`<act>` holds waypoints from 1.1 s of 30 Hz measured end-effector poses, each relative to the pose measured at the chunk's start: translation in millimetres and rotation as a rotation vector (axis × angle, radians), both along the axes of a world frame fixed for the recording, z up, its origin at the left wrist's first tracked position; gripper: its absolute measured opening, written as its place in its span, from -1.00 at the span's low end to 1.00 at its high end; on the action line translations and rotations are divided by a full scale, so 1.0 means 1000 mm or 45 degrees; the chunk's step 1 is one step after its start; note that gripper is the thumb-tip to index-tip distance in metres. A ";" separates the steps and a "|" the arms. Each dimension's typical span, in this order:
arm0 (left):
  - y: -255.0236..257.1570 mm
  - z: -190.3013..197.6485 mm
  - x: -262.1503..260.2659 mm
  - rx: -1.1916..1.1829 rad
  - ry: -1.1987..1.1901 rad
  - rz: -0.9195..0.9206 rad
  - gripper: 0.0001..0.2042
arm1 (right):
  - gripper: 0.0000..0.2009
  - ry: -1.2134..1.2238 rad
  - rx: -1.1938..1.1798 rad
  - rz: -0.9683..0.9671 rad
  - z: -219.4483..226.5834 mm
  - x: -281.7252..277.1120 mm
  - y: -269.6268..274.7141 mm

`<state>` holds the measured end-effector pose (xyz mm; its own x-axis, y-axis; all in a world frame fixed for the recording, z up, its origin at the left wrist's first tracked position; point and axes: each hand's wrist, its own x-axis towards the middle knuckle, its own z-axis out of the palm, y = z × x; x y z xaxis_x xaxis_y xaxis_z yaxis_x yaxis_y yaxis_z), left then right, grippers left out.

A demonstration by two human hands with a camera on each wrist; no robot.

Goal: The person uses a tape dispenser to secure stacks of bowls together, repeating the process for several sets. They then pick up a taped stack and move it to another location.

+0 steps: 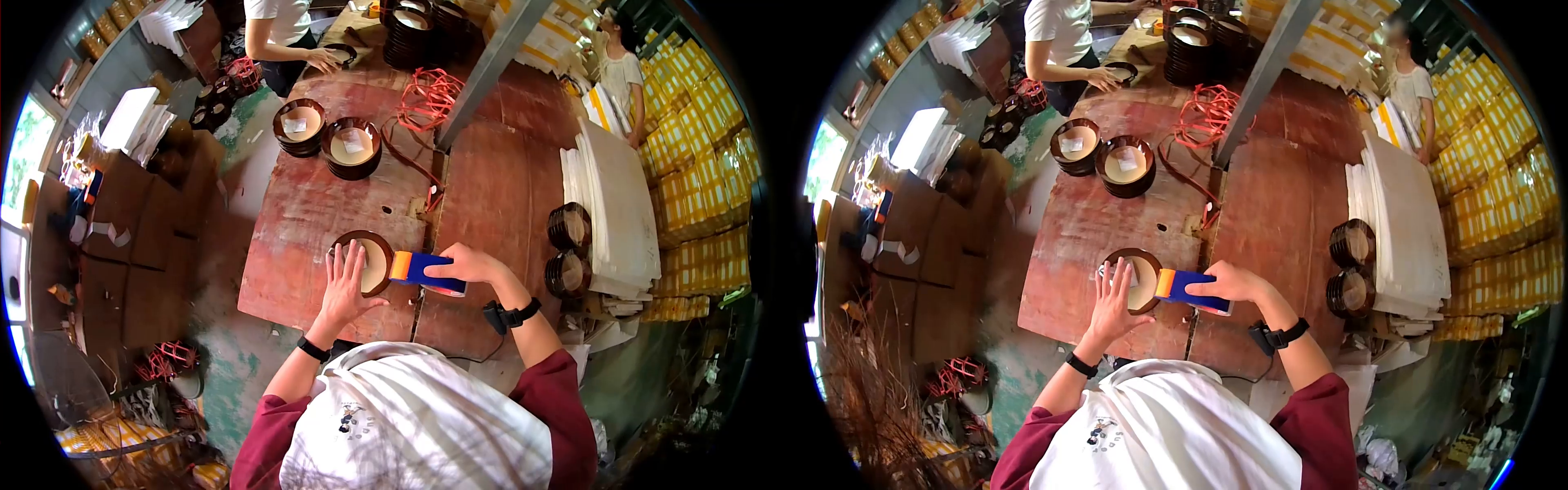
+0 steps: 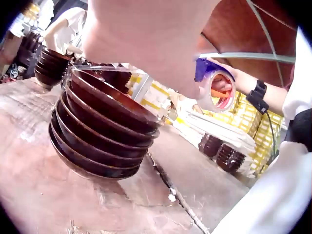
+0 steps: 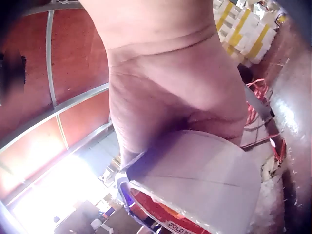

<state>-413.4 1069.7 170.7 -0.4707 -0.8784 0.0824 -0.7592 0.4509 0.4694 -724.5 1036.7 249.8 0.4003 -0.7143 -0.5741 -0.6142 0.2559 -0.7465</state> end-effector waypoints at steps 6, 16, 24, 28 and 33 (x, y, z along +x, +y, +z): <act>-0.004 -0.022 -0.012 -0.015 -0.273 -0.022 0.17 | -0.36 0.057 -0.178 0.077 -0.039 -0.017 0.004; -0.008 -0.029 -0.022 -0.056 -0.399 -0.004 0.13 | -0.37 -0.177 -0.352 -0.013 -0.107 -0.042 0.019; -0.010 -0.026 -0.028 -0.028 -0.453 -0.032 0.12 | -0.39 0.034 -0.230 -0.100 -0.127 -0.104 0.058; -0.010 -0.032 -0.025 -0.041 -0.469 -0.048 0.16 | -0.39 0.047 -0.224 -0.091 -0.107 -0.109 0.060; -0.011 -0.034 -0.025 -0.027 -0.469 -0.054 0.15 | -0.38 0.224 -0.187 -0.088 -0.099 -0.140 0.071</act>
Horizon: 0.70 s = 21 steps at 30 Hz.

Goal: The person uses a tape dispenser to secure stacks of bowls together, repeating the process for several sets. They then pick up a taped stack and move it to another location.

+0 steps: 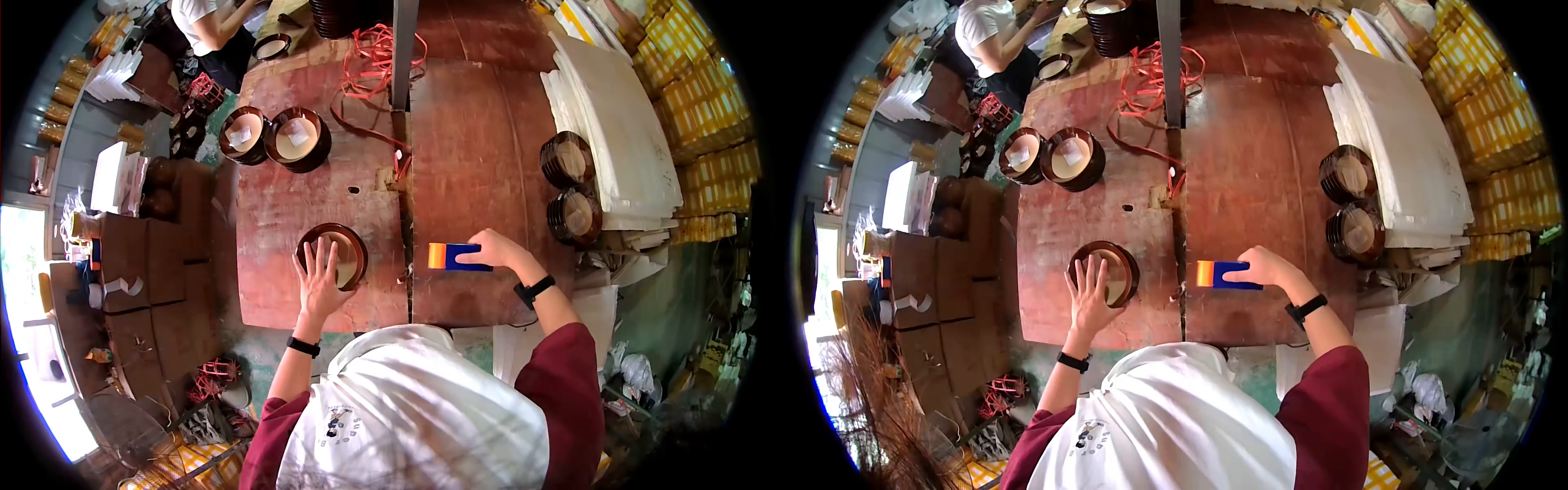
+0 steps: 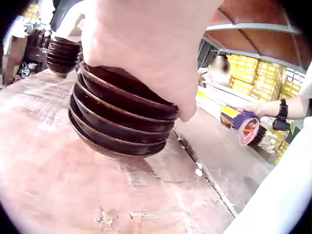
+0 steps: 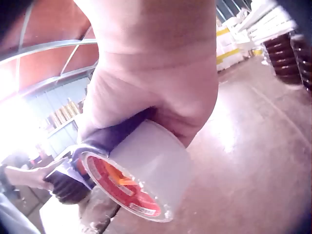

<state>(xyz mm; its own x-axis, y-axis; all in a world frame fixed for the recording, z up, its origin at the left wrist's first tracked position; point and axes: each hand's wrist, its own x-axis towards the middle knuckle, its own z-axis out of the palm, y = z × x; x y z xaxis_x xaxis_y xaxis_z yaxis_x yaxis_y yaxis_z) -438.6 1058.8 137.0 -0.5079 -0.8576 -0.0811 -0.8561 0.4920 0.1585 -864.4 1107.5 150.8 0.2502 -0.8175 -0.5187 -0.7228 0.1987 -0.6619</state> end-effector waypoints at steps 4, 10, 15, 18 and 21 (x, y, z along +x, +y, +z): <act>0.002 0.002 -0.004 0.038 -0.018 0.004 0.16 | -0.34 0.244 -0.092 0.059 -0.020 0.040 -0.008; 0.004 0.000 -0.007 0.015 -0.024 0.020 0.14 | -0.45 0.416 -0.234 0.032 -0.053 0.125 -0.037; 0.003 -0.002 -0.005 -0.005 0.005 0.027 0.12 | -0.49 0.408 -0.232 0.023 -0.063 0.156 -0.057; 0.003 -0.002 -0.004 -0.013 0.028 0.032 0.12 | -0.49 0.416 -0.194 0.055 -0.062 0.162 -0.064; 0.003 -0.003 -0.004 -0.005 0.033 0.039 0.12 | -0.46 0.416 -0.115 0.060 -0.057 0.170 -0.069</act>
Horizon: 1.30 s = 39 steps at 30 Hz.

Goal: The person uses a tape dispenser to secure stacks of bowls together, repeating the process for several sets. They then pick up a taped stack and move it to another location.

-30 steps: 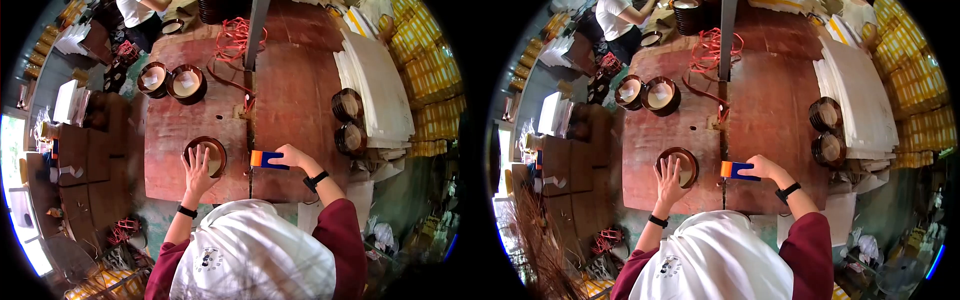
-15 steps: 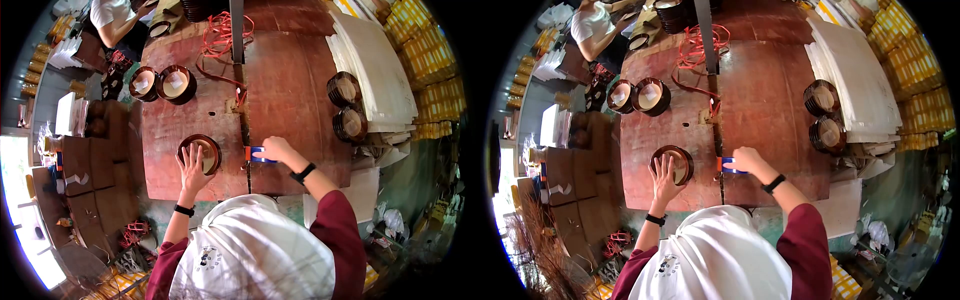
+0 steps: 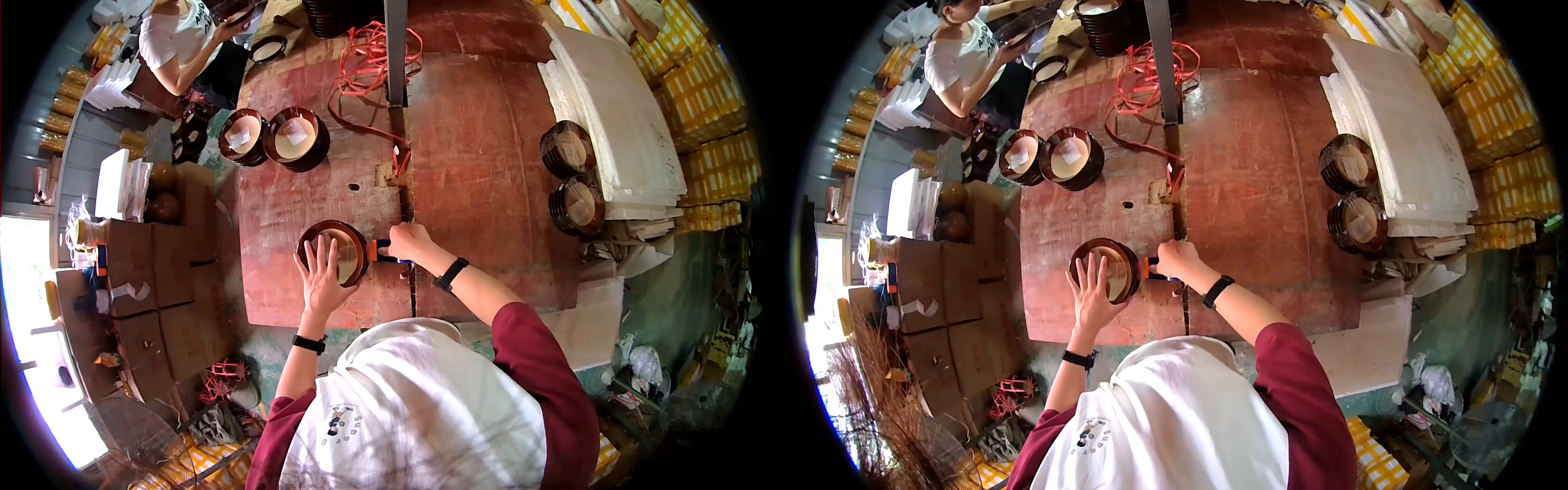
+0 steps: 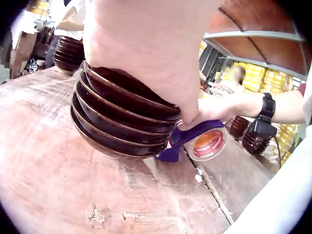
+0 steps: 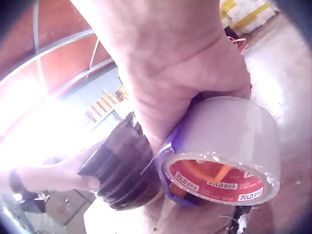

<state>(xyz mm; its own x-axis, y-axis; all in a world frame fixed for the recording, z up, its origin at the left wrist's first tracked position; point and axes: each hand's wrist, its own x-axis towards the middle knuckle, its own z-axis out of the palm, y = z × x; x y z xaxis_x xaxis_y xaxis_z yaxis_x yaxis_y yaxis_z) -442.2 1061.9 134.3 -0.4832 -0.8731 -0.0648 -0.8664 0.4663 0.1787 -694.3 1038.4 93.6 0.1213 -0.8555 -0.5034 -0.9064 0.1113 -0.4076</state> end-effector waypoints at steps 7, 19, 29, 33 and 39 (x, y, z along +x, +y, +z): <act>0.000 0.002 0.002 0.010 -0.022 -0.015 0.17 | -0.44 -0.026 -0.016 0.023 -0.008 0.023 -0.011; 0.002 0.003 -0.001 -0.012 -0.008 0.018 0.15 | -0.56 -0.049 -0.062 -0.073 -0.015 0.035 -0.010; 0.006 0.005 -0.004 -0.020 -0.050 -0.002 0.17 | -0.57 -0.112 -0.074 -0.149 -0.025 0.030 -0.008; 0.009 0.000 -0.005 -0.031 -0.072 -0.002 0.16 | -0.54 -0.073 -0.137 -0.208 -0.040 0.037 -0.005; 0.010 -0.005 -0.003 -0.066 -0.087 -0.023 0.14 | -0.55 -0.071 -0.181 -0.178 -0.036 0.033 -0.001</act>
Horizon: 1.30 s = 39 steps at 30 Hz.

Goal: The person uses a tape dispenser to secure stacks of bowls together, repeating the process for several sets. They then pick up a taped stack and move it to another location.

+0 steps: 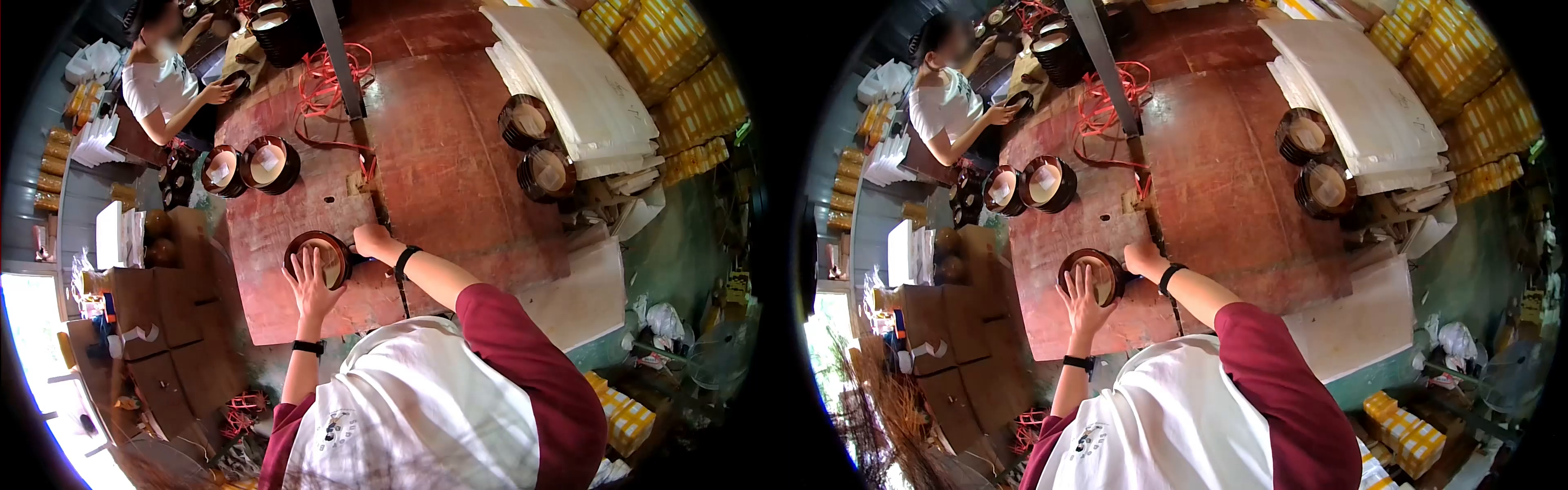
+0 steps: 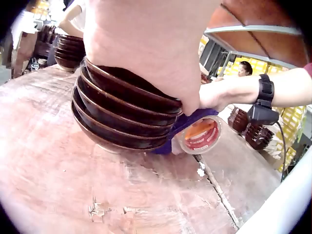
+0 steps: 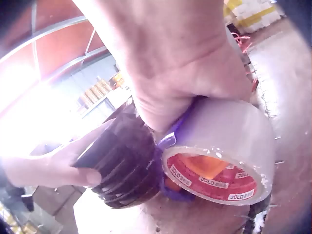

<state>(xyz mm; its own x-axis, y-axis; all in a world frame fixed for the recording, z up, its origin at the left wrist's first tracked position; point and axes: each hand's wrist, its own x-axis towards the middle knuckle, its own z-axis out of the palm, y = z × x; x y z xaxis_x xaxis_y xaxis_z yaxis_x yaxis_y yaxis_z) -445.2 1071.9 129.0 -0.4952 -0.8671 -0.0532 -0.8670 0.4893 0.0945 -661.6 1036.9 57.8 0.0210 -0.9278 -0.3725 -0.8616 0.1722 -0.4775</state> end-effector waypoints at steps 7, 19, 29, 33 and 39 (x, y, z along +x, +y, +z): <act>0.002 -0.002 -0.002 -0.026 -0.006 -0.037 0.13 | -0.61 0.008 0.046 -0.037 -0.012 0.010 -0.005; 0.002 -0.002 -0.010 -0.023 -0.061 -0.011 0.13 | -0.79 0.005 -0.046 -0.081 -0.002 0.012 -0.006; 0.000 -0.006 -0.012 -0.028 -0.067 -0.021 0.13 | -0.80 -0.052 -0.063 -0.129 -0.035 0.018 -0.012; 0.003 -0.008 -0.013 -0.011 -0.080 -0.018 0.13 | -0.77 -0.179 0.024 -0.018 -0.037 -0.003 -0.008; 0.001 -0.008 -0.014 0.001 -0.086 -0.025 0.14 | -0.84 -0.178 -0.054 -0.020 -0.029 -0.016 0.001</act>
<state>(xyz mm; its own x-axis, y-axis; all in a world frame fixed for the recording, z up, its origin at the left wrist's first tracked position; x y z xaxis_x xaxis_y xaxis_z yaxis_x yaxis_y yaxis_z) -459.0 1073.0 120.9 -0.5071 -0.8574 -0.0880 -0.8618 0.5060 0.0362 -677.3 1037.7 28.6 0.0555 -0.9434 -0.3271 -0.7835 0.1619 -0.5999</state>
